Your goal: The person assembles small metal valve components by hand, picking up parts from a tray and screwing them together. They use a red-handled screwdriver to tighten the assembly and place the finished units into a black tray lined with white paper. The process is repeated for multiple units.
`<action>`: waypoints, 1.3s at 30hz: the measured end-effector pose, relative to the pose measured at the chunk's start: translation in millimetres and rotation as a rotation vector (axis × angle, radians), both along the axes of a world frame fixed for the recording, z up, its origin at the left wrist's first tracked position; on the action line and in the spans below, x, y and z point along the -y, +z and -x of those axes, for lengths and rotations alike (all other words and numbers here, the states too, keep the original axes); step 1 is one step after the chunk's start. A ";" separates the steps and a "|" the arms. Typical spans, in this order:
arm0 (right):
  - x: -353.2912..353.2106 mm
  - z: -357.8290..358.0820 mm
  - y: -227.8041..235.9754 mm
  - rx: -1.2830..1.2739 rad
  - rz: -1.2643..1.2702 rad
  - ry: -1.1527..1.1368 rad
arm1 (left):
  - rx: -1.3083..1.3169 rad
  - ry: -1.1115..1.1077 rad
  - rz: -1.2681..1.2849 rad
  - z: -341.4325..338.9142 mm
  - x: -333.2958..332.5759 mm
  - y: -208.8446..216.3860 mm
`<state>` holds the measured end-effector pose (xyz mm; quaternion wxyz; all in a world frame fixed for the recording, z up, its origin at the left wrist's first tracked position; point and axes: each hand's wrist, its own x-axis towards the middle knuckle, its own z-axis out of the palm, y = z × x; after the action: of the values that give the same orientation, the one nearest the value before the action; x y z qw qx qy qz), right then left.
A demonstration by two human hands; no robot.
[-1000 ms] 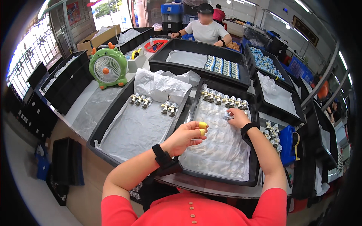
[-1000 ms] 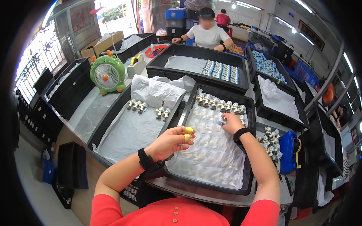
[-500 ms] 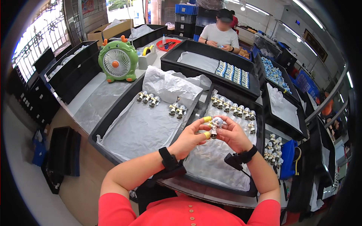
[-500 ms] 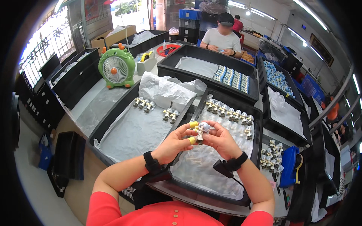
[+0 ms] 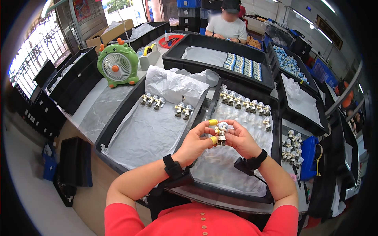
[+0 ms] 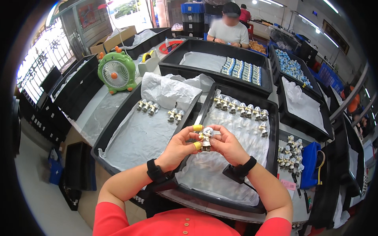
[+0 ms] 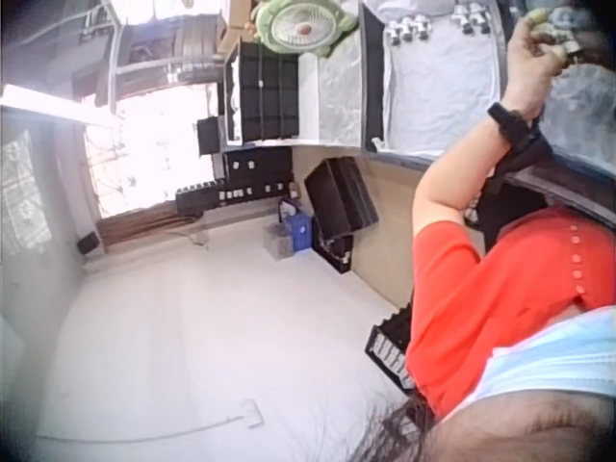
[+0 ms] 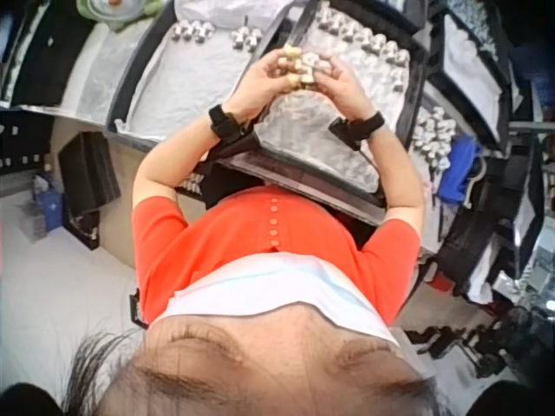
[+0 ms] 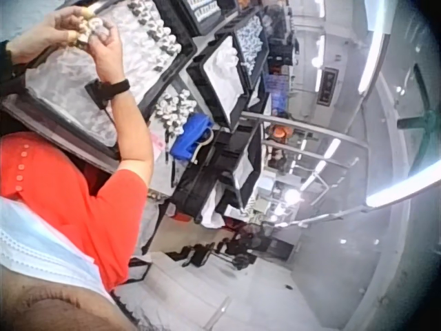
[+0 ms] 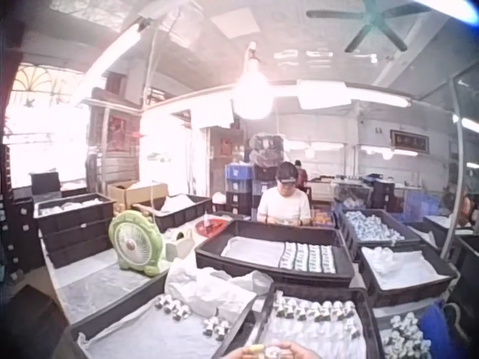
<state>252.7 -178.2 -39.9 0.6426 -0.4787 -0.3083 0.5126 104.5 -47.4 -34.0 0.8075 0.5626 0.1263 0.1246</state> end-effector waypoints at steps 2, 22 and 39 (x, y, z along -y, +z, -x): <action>0.3 -1.1 -2.3 -0.022 0.008 0.011 | 0.006 0.004 0.009 0.1 0.2 0.5; 0.3 3.3 -7.9 -0.108 0.023 0.049 | 0.074 0.020 0.014 -0.7 0.9 2.7; -0.1 3.5 -13.4 -0.323 0.084 0.144 | 0.075 0.037 -0.099 -2.7 -3.0 -8.3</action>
<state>249.2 -178.1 -53.2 0.6251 -0.3933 -0.2128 0.6398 107.1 -44.4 -42.3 0.7806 0.5942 0.0999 0.1664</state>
